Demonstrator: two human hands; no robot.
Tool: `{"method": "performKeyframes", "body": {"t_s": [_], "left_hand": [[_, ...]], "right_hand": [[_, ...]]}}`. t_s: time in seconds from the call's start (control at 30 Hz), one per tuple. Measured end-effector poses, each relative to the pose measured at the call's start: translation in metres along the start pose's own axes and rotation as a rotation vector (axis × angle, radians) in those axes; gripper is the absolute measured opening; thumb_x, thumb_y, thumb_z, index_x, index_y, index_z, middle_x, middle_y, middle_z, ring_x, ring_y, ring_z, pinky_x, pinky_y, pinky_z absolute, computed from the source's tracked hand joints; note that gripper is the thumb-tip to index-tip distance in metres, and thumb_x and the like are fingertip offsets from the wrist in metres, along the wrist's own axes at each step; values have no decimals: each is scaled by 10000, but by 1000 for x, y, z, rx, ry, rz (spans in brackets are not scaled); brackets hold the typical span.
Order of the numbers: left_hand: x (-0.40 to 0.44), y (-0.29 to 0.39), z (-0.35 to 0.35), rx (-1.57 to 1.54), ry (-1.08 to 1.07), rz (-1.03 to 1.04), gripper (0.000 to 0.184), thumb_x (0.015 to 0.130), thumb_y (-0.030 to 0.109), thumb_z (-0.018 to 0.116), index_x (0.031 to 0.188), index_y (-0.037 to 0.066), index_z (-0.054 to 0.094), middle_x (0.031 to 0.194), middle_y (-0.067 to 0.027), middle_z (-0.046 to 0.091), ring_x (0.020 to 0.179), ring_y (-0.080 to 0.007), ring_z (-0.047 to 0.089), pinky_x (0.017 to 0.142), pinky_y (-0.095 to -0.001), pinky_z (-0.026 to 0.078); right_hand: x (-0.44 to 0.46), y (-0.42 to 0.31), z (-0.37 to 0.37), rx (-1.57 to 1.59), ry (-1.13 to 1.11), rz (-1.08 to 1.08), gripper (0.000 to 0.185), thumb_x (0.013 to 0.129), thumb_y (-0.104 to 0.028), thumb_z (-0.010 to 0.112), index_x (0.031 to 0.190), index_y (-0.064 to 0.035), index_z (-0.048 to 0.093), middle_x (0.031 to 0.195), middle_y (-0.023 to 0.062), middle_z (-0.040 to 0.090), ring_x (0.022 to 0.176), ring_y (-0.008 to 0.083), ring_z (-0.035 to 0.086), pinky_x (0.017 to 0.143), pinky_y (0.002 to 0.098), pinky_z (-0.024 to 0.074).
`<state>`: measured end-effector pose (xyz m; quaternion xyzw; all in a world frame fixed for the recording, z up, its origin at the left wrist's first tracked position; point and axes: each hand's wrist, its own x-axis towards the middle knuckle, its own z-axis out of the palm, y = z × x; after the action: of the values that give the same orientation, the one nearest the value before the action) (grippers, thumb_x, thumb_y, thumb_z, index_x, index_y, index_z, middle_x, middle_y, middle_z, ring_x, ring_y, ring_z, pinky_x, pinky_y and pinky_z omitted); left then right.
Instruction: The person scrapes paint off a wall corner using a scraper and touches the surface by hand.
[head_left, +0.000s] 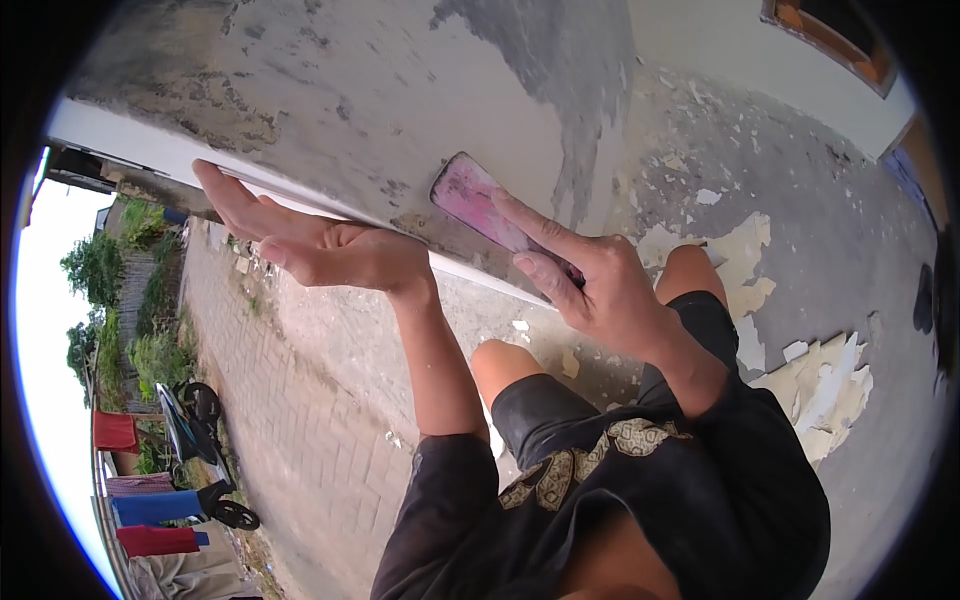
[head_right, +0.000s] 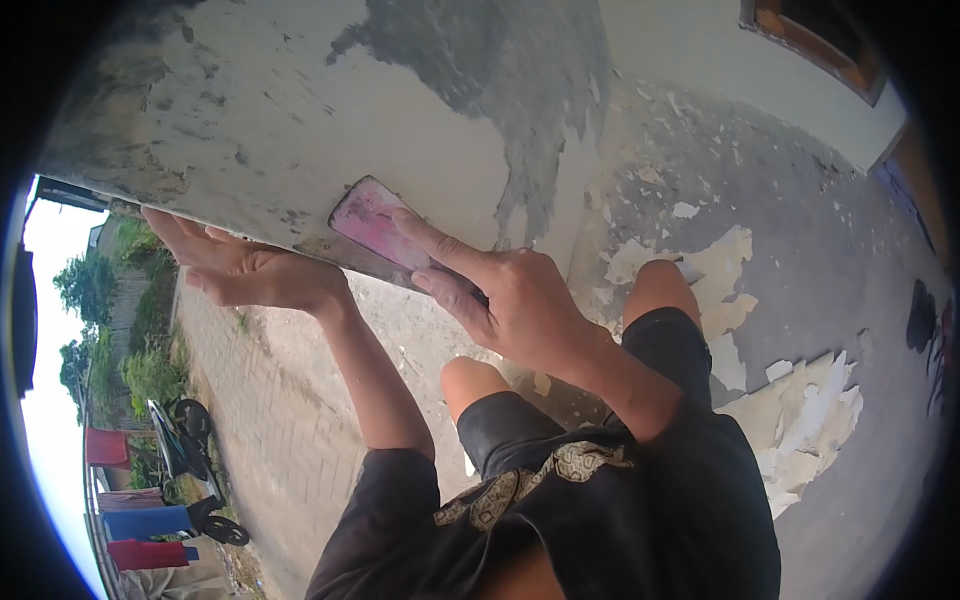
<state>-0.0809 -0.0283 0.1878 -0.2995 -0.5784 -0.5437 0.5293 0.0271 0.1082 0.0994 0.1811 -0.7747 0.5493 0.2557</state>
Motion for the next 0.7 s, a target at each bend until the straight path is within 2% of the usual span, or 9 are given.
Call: {"method": "performKeyframes", "body": {"t_s": [0.1,0.17,0.27,0.33,0.4,0.5,0.57,0.63,0.7], "left_hand": [[2,-3,1,5,13,30,774,994,540,145,1517,-26,217,1566,-181,201,1479,-310,163,1205,-505,206],[1,-1,2,-101,28,-6,775,996,536,132,1514,-34,218,1565,-182,202,1476,-308,174,1204,-503,209],[1,2,1,-12,11,8,772,998,529,127,1509,-40,234,1559,-184,220,1471,-305,193,1203,-502,211],[2,-2,-2,39,17,35,768,999,523,124,1505,-41,250,1552,-186,238,1469,-301,198,1203,-502,211],[3,-3,-1,47,36,40,766,1000,518,120,1500,-45,262,1546,-189,254,1466,-300,206,1204,-502,209],[0,0,2,23,44,17,769,1000,514,116,1491,-56,272,1540,-194,268,1461,-298,219,1206,-502,203],[2,-3,0,51,44,47,774,999,514,115,1487,-65,275,1541,-197,267,1458,-296,228,1207,-501,200],[4,-2,2,57,56,48,769,1003,505,113,1485,-72,274,1539,-200,273,1453,-296,237,1206,-499,201],[1,-1,-2,89,39,46,762,1006,495,108,1483,-75,274,1536,-203,282,1451,-298,243,1204,-498,203]], "right_hand": [[-4,6,3,30,22,-50,482,971,-169,611,1429,-73,499,856,203,700,549,113,509,553,262,473],[-4,-1,-1,21,-61,76,482,974,-172,605,1431,-69,494,870,208,702,557,106,521,556,261,475],[-5,-3,-3,45,-56,95,476,979,-176,597,1432,-72,495,850,216,700,549,111,531,553,260,474],[-8,7,8,20,66,-84,471,980,-178,595,1429,-77,499,797,212,686,532,119,526,543,266,468],[-5,10,9,-5,87,-118,467,980,-181,596,1427,-83,504,744,203,667,513,126,509,530,270,460],[4,-6,0,-27,13,19,465,979,-184,600,1425,-88,509,682,182,640,488,133,465,510,271,442],[0,-4,-1,-25,1,10,466,978,-184,602,1424,-88,510,664,169,629,483,133,434,501,268,431],[-1,6,7,-8,68,-94,469,975,-181,605,1426,-89,509,625,152,600,477,143,413,494,266,425],[-7,5,10,-10,59,-66,472,973,-178,608,1426,-90,508,658,157,614,473,156,404,489,268,423]]}}
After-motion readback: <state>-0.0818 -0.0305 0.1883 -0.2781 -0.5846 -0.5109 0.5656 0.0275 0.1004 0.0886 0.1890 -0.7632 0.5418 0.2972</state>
